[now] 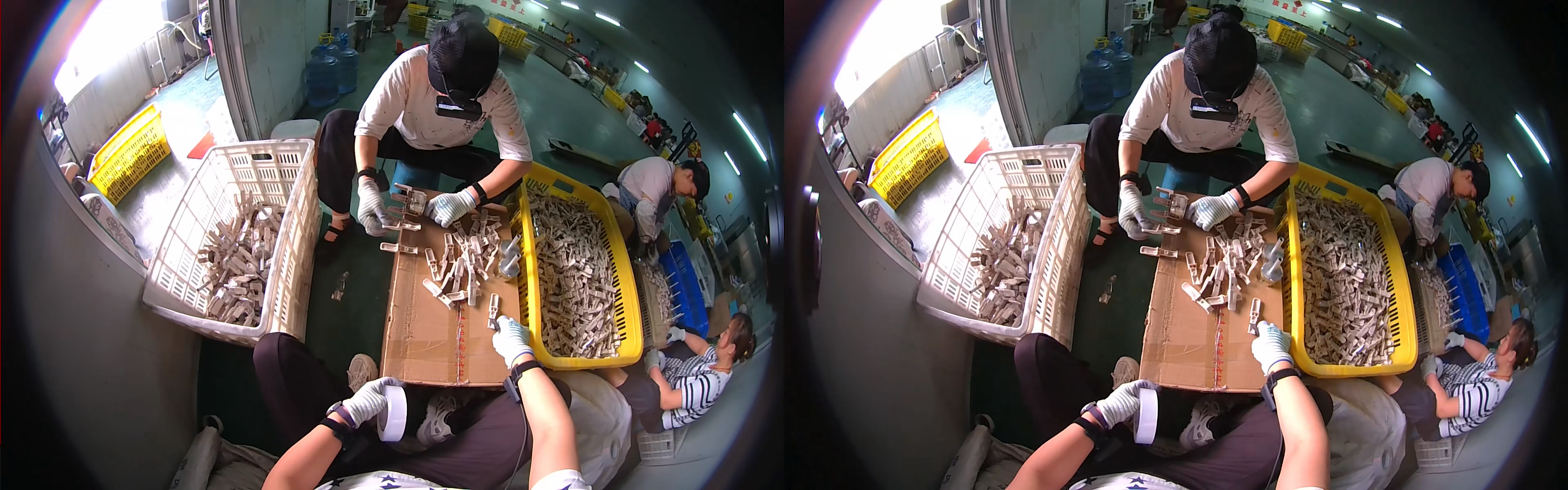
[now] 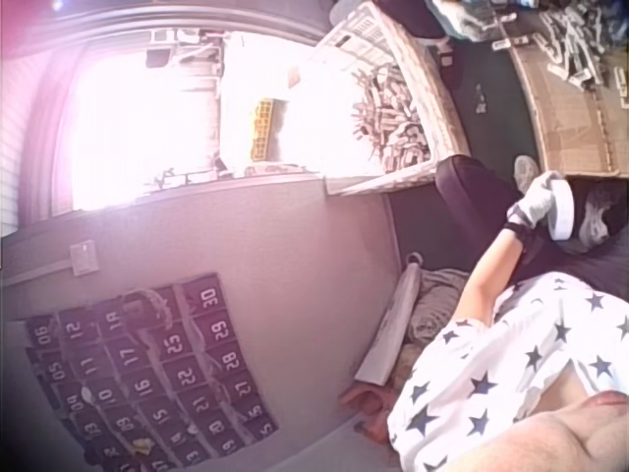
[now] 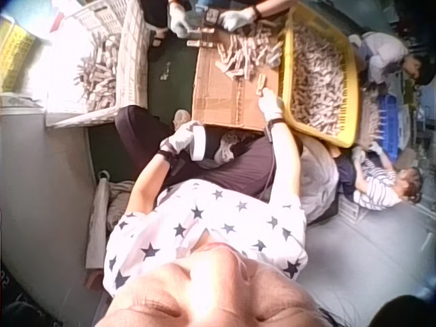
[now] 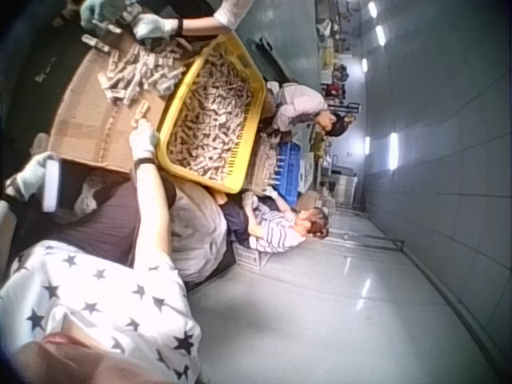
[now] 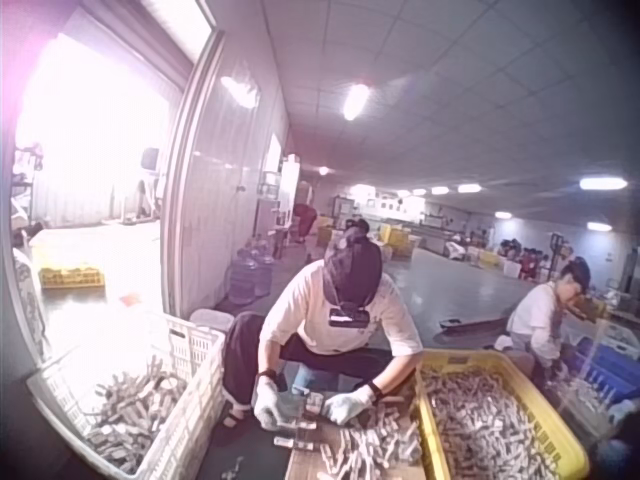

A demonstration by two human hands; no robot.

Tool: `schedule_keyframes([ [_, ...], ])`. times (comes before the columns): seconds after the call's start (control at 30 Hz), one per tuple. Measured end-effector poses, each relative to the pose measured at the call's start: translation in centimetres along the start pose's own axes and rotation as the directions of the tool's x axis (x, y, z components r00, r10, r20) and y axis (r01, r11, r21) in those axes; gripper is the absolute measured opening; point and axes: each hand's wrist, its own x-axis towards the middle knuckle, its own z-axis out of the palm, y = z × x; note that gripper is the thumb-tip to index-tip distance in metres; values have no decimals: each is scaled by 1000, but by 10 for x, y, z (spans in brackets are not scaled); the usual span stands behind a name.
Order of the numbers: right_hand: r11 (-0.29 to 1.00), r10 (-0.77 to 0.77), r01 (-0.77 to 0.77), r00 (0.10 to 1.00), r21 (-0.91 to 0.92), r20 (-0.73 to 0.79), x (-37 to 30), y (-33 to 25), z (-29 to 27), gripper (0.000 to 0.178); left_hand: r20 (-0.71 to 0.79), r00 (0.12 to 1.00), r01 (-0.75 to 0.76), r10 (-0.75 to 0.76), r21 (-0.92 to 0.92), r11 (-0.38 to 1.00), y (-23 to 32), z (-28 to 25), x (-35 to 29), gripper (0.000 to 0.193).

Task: Workers are sitting on the floor sorting small white plastic components from crates and arranging them on cardboard surfaces.

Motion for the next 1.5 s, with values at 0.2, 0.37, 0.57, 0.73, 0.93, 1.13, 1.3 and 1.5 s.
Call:
schedule_keyframes([
  [0.2,1000,-5,4,1000,-8,-13,3,4,6,23,-4,1000,0,0,18,1000,4,2,-1,33],
  [0.37,1000,-9,9,1000,5,-14,3,4,6,23,-7,1000,8,-8,56,998,10,4,-3,61],
  [0.57,1000,-8,8,1000,9,-24,3,4,7,23,0,999,-42,42,31,999,-3,-1,3,34],
  [0.73,1000,5,-5,1000,5,-15,2,3,6,23,-5,1000,-23,23,36,999,-4,0,3,60],
  [0.93,1000,0,1,1000,7,-10,4,6,10,23,-9,1000,-9,9,31,999,-1,1,3,59],
  [1.13,1000,5,-4,1000,10,-17,4,6,11,23,-6,1000,-18,18,45,999,2,2,1,58],
  [1.3,1000,-10,10,999,7,-35,1,2,7,23,-7,1000,-19,20,65,998,10,3,-3,56],
  [1.5,1000,3,-3,1000,1,-27,0,1,5,22,-4,1000,-5,5,23,1000,6,3,-2,56],
])
